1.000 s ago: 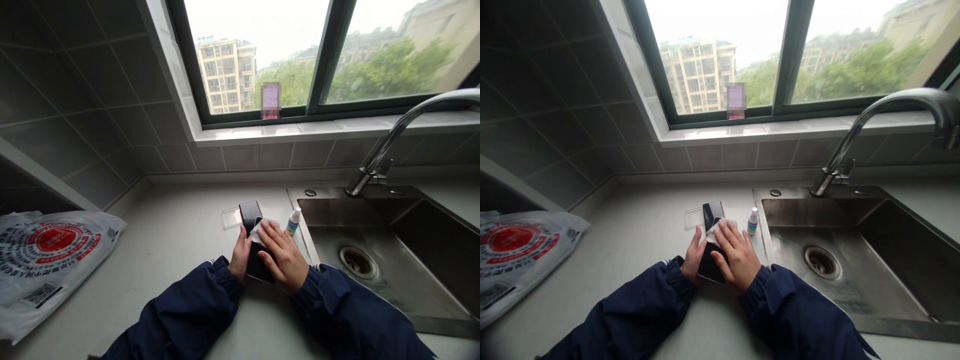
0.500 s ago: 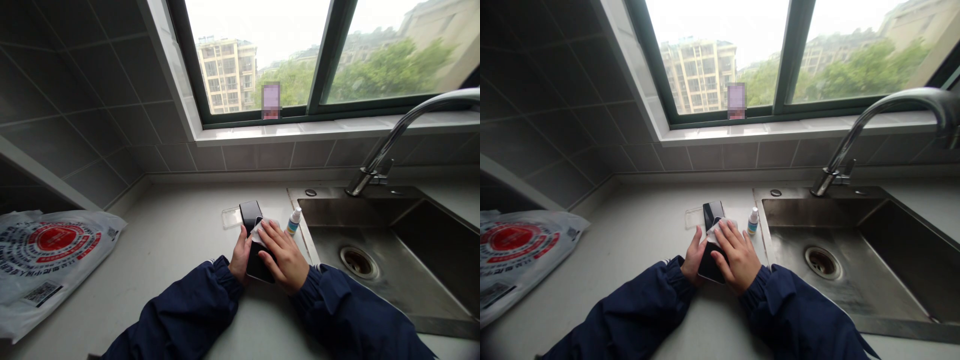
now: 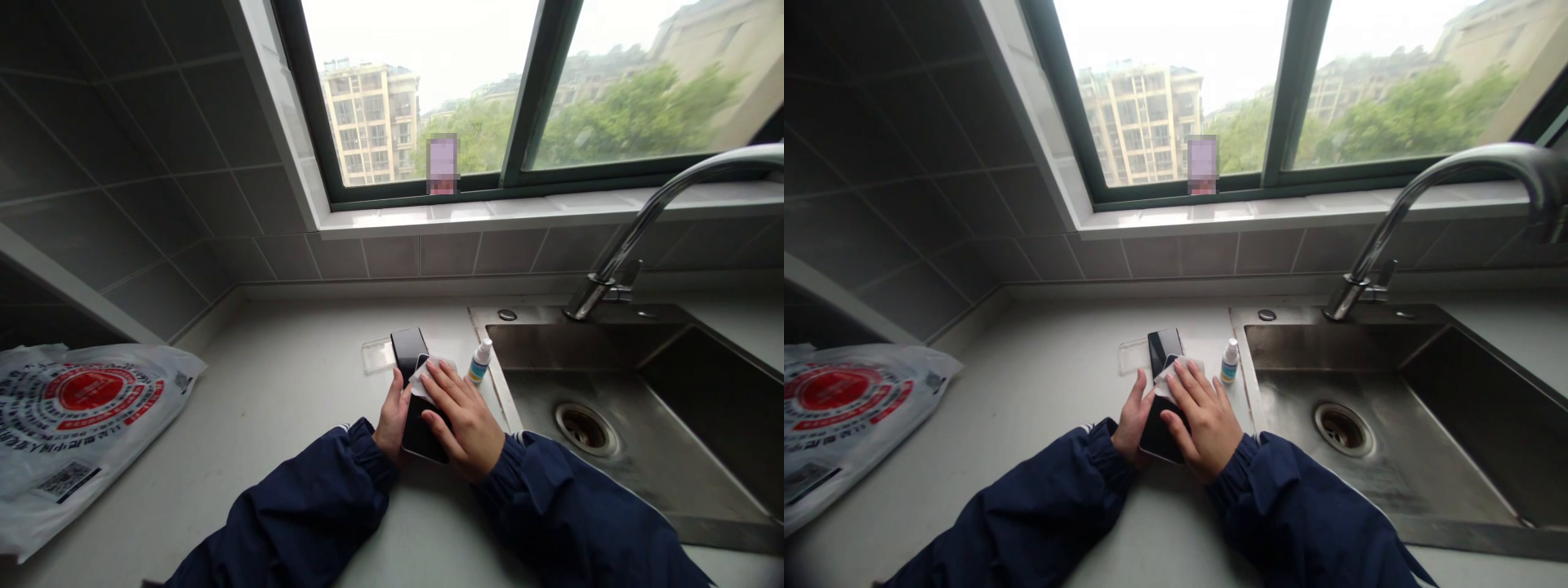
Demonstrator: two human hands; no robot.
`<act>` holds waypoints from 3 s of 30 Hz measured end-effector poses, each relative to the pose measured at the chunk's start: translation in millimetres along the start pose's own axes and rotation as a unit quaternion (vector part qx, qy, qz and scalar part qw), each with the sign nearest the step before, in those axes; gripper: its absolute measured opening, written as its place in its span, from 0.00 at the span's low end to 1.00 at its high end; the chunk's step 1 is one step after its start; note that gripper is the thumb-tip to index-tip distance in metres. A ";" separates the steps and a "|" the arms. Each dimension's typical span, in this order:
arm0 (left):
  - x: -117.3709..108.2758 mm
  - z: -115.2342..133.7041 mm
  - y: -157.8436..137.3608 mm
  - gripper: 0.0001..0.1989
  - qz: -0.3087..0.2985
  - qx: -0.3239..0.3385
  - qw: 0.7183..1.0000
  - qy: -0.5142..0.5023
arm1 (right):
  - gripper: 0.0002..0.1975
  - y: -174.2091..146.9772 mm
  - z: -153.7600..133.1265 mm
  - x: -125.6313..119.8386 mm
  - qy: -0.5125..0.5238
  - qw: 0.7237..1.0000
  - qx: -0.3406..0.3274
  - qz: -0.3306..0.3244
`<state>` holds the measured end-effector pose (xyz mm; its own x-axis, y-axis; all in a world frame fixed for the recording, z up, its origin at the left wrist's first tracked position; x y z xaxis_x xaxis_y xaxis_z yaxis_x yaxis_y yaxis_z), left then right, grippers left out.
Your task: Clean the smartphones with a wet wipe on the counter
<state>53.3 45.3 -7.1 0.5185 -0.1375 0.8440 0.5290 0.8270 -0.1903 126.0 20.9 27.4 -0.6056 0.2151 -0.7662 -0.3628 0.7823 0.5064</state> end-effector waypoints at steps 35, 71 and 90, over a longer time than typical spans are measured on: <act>-1.5 -0.3 -4.6 0.46 -0.012 -0.056 0.998 -0.014 | 0.13 -3.6 -45.1 -20.3 0.136 0.978 -0.155 0.016; -10.4 -1.8 1.2 0.28 -0.026 0.043 0.997 0.060 | 0.30 1.9 -10.4 -5.5 -0.062 0.997 -0.035 -0.009; -9.6 -3.3 -0.1 0.32 -0.028 0.038 0.996 0.075 | 0.31 2.1 -7.4 -8.2 -0.047 0.999 -0.016 0.000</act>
<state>50.5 44.7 -16.9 0.5874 -0.2598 0.7664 0.5101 0.8541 -0.1014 124.9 16.5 37.6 -0.5371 0.2698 -0.7992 -0.3868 0.7631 0.5177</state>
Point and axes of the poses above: each hand's wrist, its own y-axis towards the middle knuckle, its own x-axis out of the palm, z = x × y, the point moved 8 cm from there along y, towards the middle knuckle, and after that the axes turned 5 degrees about y, right-handed, at the moved point
